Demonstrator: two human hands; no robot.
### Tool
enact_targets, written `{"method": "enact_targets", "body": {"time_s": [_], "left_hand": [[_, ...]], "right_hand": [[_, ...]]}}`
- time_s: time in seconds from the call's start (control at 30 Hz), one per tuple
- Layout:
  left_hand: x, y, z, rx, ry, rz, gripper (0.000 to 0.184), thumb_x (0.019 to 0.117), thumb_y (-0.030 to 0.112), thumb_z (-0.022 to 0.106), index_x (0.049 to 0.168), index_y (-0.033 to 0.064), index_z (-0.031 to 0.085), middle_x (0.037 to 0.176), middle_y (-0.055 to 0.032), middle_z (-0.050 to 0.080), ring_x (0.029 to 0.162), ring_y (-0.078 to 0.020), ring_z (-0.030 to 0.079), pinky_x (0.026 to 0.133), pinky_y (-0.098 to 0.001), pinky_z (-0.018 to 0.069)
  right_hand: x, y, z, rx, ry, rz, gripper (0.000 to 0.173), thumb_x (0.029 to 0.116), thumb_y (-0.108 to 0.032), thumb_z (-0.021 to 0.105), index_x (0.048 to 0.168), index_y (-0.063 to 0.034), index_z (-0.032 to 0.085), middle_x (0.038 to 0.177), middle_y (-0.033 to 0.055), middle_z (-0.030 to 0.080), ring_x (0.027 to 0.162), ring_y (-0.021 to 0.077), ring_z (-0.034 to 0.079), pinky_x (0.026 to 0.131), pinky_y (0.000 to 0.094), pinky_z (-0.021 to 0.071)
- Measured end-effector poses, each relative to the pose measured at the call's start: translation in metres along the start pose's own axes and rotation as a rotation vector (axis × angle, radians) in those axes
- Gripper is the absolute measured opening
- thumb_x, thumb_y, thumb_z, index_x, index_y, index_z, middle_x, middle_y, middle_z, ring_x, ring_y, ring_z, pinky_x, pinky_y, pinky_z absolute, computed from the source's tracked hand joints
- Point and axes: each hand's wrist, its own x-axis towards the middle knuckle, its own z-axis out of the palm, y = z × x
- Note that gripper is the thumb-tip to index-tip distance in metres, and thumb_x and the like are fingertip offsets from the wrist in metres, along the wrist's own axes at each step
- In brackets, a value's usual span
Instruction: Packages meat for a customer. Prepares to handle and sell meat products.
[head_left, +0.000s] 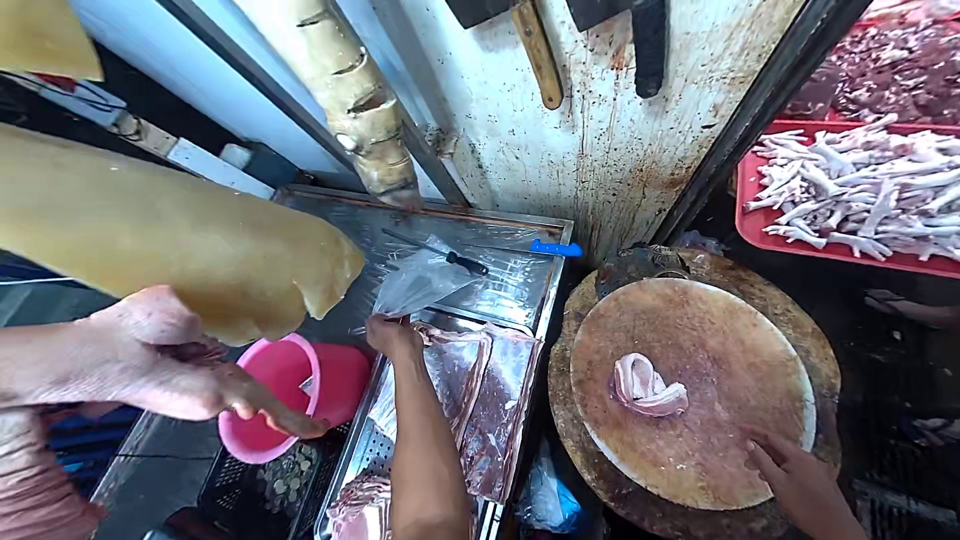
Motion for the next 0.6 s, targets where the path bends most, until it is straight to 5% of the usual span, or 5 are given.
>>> {"method": "enact_targets", "body": {"time_s": [0.13,0.27,0.4,0.5,0.6], "left_hand": [[-0.034,0.042,-0.012,-0.115,0.002,0.128,0.035,0.1099,0.021,0.032,0.126,-0.0010,0.053,0.116,-0.0162,0.063,0.106,-0.0251,0.064,0.091,-0.0492,0.0554],[-0.109,0.092,-0.040,0.062,-0.106,0.363,0.025,0.1105,0.019,0.040,0.121,0.0005,0.053,0.097,-0.0042,0.061,0.088,-0.0102,0.064,0.083,-0.0334,0.0574],[-0.236,0.123,-0.084,0.366,-0.792,0.488,0.031,0.0995,0.017,0.059,0.120,-0.0064,0.065,0.112,-0.0105,0.069,0.101,-0.0108,0.067,0.090,-0.0311,0.0584],[-0.296,0.131,-0.118,0.510,-1.351,0.436,0.056,0.1019,0.025,0.059,0.150,-0.0020,0.046,0.155,-0.0189,0.045,0.141,-0.0235,0.049,0.116,-0.0418,0.0457],[-0.295,0.152,-0.164,0.300,-1.295,0.324,0.053,0.1035,0.019,0.053,0.152,-0.0022,0.043,0.149,-0.0178,0.053,0.129,-0.0295,0.060,0.107,-0.0479,0.0544]], "right_hand": [[0.009,-0.038,0.005,0.005,0.033,-0.101,0.039,0.1010,-0.024,0.050,0.131,-0.0037,0.064,0.108,0.0150,0.074,0.088,0.0241,0.073,0.081,0.0476,0.0604],[-0.005,-0.126,0.034,0.161,-0.007,-0.335,0.036,0.1021,-0.028,0.055,0.124,-0.0025,0.068,0.104,0.0099,0.074,0.086,0.0164,0.073,0.078,0.0373,0.0635],[-0.037,-0.227,0.083,0.505,-0.472,-0.613,0.079,0.0979,-0.062,0.054,0.146,0.0003,0.050,0.136,0.0093,0.066,0.118,0.0183,0.067,0.099,0.0393,0.0581],[-0.064,-0.263,0.120,0.868,-0.482,-0.480,0.056,0.0956,-0.036,0.070,0.132,0.0041,0.053,0.116,0.0070,0.070,0.106,0.0124,0.068,0.097,0.0346,0.0575],[-0.078,-0.268,0.127,1.162,-0.289,-0.325,0.027,0.1041,-0.007,0.051,0.126,0.0088,0.054,0.108,0.0191,0.071,0.097,0.0272,0.072,0.090,0.0473,0.0611]]}}
